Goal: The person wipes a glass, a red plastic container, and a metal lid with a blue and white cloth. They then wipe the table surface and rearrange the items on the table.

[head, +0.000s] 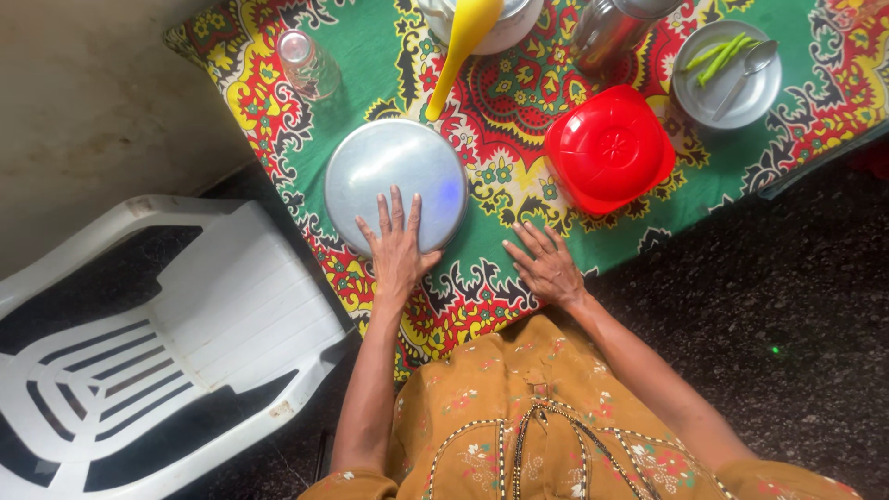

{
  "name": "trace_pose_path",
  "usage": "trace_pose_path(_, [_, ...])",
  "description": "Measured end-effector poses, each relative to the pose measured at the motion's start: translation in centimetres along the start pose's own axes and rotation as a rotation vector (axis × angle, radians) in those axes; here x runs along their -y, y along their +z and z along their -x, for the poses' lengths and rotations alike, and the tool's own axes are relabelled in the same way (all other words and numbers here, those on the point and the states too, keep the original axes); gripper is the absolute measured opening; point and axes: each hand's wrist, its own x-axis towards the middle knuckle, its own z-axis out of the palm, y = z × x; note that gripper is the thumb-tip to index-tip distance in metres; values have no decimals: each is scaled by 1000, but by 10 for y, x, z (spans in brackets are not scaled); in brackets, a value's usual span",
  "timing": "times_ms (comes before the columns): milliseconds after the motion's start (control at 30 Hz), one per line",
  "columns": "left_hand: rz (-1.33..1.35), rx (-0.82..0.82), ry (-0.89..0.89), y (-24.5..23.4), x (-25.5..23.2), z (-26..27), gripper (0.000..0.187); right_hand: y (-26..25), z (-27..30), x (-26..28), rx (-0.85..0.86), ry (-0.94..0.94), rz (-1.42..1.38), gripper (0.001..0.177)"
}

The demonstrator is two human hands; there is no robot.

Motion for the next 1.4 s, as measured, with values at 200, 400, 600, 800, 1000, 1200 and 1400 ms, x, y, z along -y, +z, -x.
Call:
trace_pose_path(200, [6, 33, 64, -2, 11, -14, 128, -2, -3, 1, -5, 11, -21, 50])
trace_pose_path(400, [-29, 55, 85, -7, 6, -5, 122, -2, -1, -1, 14, 18, -16, 50])
trace_pose_path(600, [-20, 76, 34, -12, -9, 5, 118, 0, -1, -6, -20, -9, -40, 50])
trace_pose_path(800, [18, 7, -1, -4, -18, 6, 110, 0, 1, -15, 19, -52, -103, 52])
trace_pose_path(1000, [55, -116, 140, 36, -84, 15, 90, -20, 18, -52, 165, -201, -159, 59])
trace_pose_path(1200, [162, -192, 197, 44, -164, -7, 70, -47, 54, -103, 169, -190, -121, 56])
trace_pose_path(1400, [836, -85, -20, 37, -202, -37, 45, -62, 89, -167, 45, 87, -140, 43])
